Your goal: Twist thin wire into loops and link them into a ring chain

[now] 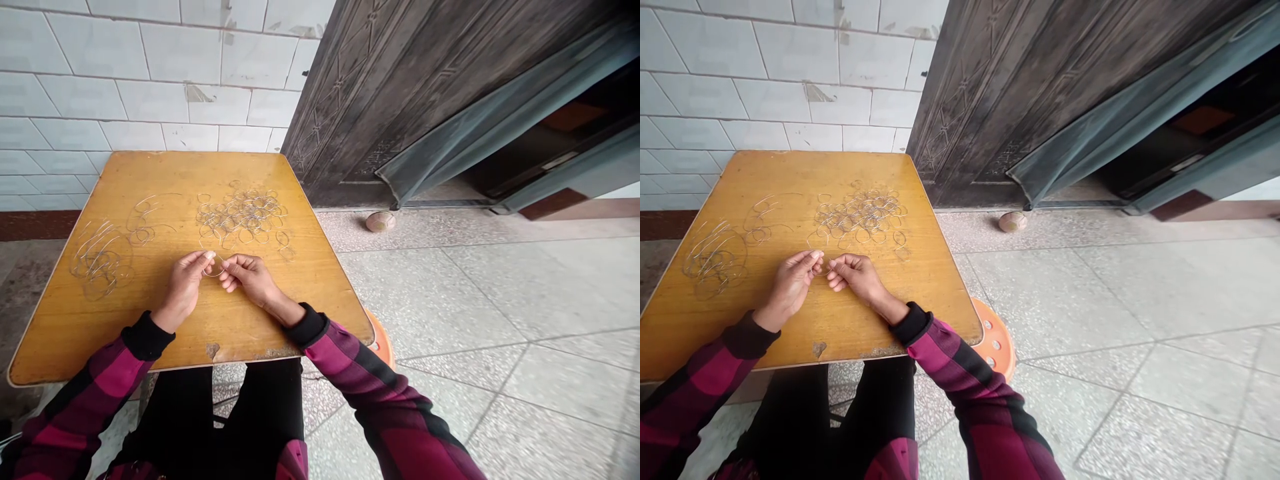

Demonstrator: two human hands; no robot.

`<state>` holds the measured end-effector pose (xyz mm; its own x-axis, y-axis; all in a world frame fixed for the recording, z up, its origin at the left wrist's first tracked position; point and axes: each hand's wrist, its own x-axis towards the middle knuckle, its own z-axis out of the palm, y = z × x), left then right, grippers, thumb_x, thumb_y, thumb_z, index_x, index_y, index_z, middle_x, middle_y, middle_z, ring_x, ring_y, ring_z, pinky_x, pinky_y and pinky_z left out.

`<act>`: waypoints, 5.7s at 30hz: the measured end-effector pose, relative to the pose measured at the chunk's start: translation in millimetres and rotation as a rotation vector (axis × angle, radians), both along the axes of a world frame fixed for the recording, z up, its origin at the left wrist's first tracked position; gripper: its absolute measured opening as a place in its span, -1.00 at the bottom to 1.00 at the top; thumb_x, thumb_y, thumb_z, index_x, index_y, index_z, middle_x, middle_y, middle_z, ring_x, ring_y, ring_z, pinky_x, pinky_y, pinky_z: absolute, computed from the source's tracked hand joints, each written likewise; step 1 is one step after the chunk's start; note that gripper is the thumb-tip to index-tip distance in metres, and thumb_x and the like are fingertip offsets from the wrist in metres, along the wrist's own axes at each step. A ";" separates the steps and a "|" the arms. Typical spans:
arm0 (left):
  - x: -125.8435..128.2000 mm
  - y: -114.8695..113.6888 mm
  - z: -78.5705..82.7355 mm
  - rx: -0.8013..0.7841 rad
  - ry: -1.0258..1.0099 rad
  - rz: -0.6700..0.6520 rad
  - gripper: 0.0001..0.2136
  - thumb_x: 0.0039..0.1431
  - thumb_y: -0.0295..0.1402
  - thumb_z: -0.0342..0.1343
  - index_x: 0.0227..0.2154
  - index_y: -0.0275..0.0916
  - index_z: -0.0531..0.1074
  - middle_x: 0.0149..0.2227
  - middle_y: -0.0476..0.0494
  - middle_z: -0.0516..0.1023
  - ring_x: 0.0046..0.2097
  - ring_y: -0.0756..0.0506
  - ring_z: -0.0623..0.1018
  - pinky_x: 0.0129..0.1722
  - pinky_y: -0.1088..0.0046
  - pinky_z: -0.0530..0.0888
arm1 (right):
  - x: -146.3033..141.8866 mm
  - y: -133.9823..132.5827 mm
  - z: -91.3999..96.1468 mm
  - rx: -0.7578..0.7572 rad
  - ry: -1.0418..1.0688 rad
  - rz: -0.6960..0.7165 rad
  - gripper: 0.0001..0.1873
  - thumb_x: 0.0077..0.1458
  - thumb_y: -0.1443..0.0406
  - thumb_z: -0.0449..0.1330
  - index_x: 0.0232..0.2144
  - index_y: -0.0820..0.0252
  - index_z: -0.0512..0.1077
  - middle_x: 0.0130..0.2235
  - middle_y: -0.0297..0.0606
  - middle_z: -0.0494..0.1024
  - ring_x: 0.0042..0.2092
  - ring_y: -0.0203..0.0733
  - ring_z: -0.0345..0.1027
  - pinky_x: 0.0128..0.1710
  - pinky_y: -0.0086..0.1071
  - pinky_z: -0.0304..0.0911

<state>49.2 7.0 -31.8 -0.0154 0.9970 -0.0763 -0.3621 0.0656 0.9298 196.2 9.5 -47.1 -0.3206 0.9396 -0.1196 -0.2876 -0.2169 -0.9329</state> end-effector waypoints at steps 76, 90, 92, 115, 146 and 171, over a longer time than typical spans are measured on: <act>-32.5 3.2 14.5 0.294 0.755 -0.302 -0.85 0.13 -0.33 0.04 -0.49 -0.24 0.43 -0.59 0.00 0.49 -0.52 0.01 0.48 -0.47 0.51 0.37 | 18.0 -5.1 5.9 0.061 -0.196 0.237 -0.68 0.08 0.09 0.22 -0.46 0.24 0.36 -0.51 -0.41 0.41 -0.55 -0.45 0.31 -0.55 -0.55 0.26; -30.3 2.5 15.3 0.269 0.749 -0.318 -0.84 0.13 -0.32 0.05 -0.49 -0.26 0.43 -0.58 -0.02 0.49 -0.51 0.00 0.49 -0.46 0.50 0.38 | 18.7 -5.8 7.0 0.079 -0.274 0.246 -0.77 0.10 0.20 0.18 -0.47 0.25 0.36 -0.49 -0.39 0.39 -0.54 -0.43 0.31 -0.55 -0.53 0.25; -30.3 2.6 14.7 0.267 0.745 -0.317 -0.84 0.13 -0.32 0.05 -0.49 -0.26 0.42 -0.58 -0.03 0.49 -0.51 -0.01 0.49 -0.46 0.49 0.38 | 18.7 -5.5 7.0 0.081 -0.289 0.248 -0.77 0.10 0.21 0.17 -0.48 0.25 0.36 -0.50 -0.40 0.38 -0.54 -0.44 0.30 -0.54 -0.53 0.24; -27.1 1.9 16.8 0.273 0.751 -0.311 -0.84 0.12 -0.34 0.06 -0.51 -0.25 0.45 -0.60 -0.02 0.51 -0.54 0.00 0.50 -0.50 0.53 0.42 | 16.4 -8.4 8.5 0.139 -0.337 0.177 -0.79 0.09 0.19 0.16 -0.45 0.24 0.37 -0.54 -0.41 0.37 -0.57 -0.44 0.27 -0.58 -0.54 0.21; -17.3 -2.6 2.4 0.196 0.476 -0.162 -0.92 0.01 -0.38 0.17 -0.41 -0.27 0.48 -0.50 -0.03 0.55 -0.45 -0.01 0.52 -0.41 0.46 0.42 | 12.4 -16.1 13.4 0.473 -0.598 0.093 -0.75 0.20 0.19 0.11 -0.45 0.23 0.38 -0.58 -0.41 0.37 -0.54 -0.38 0.21 -0.49 -0.47 0.11; -5.4 -0.6 -6.0 0.025 0.029 0.033 -0.67 -0.12 -0.48 0.25 -0.33 -0.23 0.21 -0.56 0.13 0.45 -0.45 0.05 0.48 -0.22 0.45 0.33 | 1.8 -23.4 -12.7 1.193 -1.381 -0.146 -0.43 0.28 0.00 -0.09 0.00 0.39 0.37 -0.44 -0.16 0.52 -0.47 -0.22 0.39 -0.53 -0.38 0.13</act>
<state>43.8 6.4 -37.8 -0.0503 0.9974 -0.0508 -0.3361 0.0310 0.9413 198.0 -13.9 -59.8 -0.5019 0.7199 0.4795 0.7788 0.6173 -0.1117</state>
